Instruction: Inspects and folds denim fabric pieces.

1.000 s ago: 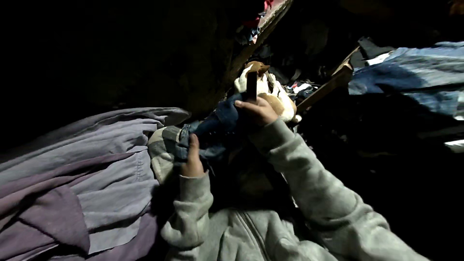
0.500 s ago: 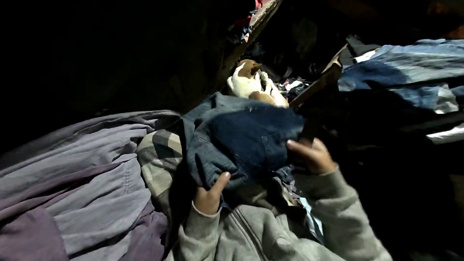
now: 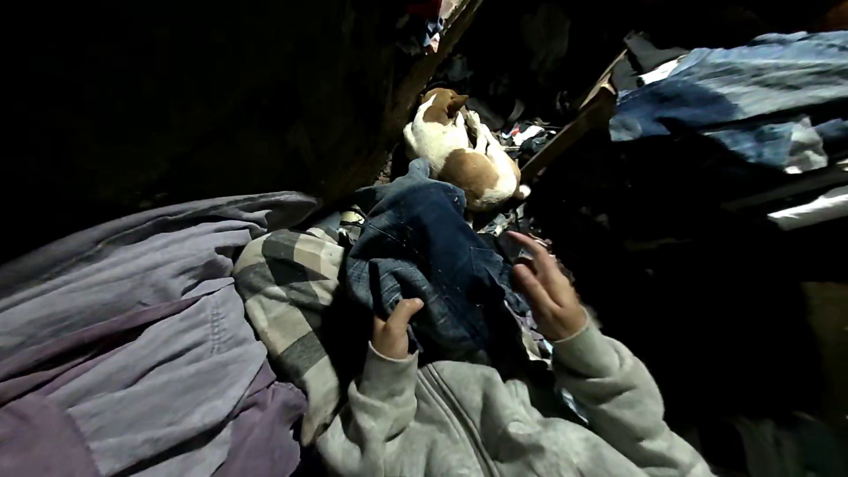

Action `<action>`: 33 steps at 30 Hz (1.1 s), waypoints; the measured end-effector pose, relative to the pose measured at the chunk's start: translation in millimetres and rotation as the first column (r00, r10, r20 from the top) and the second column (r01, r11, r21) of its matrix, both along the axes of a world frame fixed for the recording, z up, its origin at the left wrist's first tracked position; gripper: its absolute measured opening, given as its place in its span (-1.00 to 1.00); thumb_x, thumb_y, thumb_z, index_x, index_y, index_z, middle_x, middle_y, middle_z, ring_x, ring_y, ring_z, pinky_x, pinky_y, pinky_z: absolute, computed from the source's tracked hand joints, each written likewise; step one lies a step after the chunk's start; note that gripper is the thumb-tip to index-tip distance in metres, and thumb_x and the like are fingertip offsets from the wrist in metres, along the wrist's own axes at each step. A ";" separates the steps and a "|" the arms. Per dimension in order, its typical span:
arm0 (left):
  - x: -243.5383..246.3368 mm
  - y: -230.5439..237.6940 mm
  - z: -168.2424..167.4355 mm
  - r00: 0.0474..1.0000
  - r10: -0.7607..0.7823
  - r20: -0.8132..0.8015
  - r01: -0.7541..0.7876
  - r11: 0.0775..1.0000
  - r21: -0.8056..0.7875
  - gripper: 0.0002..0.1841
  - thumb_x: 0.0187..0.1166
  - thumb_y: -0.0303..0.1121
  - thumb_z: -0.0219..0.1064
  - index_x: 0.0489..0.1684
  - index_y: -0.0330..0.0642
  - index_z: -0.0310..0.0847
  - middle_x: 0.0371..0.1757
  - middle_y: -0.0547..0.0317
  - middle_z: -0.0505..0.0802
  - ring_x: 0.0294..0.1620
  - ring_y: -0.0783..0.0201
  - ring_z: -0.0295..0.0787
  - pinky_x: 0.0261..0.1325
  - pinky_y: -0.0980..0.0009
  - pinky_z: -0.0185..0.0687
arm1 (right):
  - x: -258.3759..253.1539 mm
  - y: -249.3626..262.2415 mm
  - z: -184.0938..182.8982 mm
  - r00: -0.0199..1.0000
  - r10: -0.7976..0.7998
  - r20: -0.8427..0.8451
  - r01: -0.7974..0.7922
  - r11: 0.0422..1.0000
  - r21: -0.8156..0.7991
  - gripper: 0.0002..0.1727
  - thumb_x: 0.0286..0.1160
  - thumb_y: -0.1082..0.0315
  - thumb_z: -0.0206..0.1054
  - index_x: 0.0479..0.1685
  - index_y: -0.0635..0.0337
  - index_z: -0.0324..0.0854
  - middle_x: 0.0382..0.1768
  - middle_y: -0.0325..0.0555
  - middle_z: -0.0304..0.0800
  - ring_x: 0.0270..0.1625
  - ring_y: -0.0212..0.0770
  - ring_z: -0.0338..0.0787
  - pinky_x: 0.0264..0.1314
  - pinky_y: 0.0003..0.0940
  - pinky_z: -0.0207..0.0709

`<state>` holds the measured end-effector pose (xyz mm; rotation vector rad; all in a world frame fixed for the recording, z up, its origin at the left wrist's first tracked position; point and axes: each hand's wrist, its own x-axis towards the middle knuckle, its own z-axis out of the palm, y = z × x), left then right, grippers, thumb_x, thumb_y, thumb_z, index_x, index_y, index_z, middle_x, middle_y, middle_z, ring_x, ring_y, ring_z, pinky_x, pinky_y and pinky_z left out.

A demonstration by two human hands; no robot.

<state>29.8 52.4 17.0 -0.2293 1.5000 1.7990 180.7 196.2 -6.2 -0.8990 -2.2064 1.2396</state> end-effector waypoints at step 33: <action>-11.6 -8.8 6.7 0.954 -0.235 -0.186 0.252 0.965 0.071 -0.58 0.11 -0.72 0.43 -0.01 -0.28 0.56 -0.28 0.42 0.90 -0.18 0.59 0.86 0.03 0.56 0.81 | -10.1 -25.5 -2.5 0.956 0.255 -0.141 -0.249 0.966 0.064 -0.46 0.85 0.09 0.01 0.50 0.29 0.58 0.01 -0.03 0.87 -0.14 -0.53 0.74 0.04 -0.57 0.63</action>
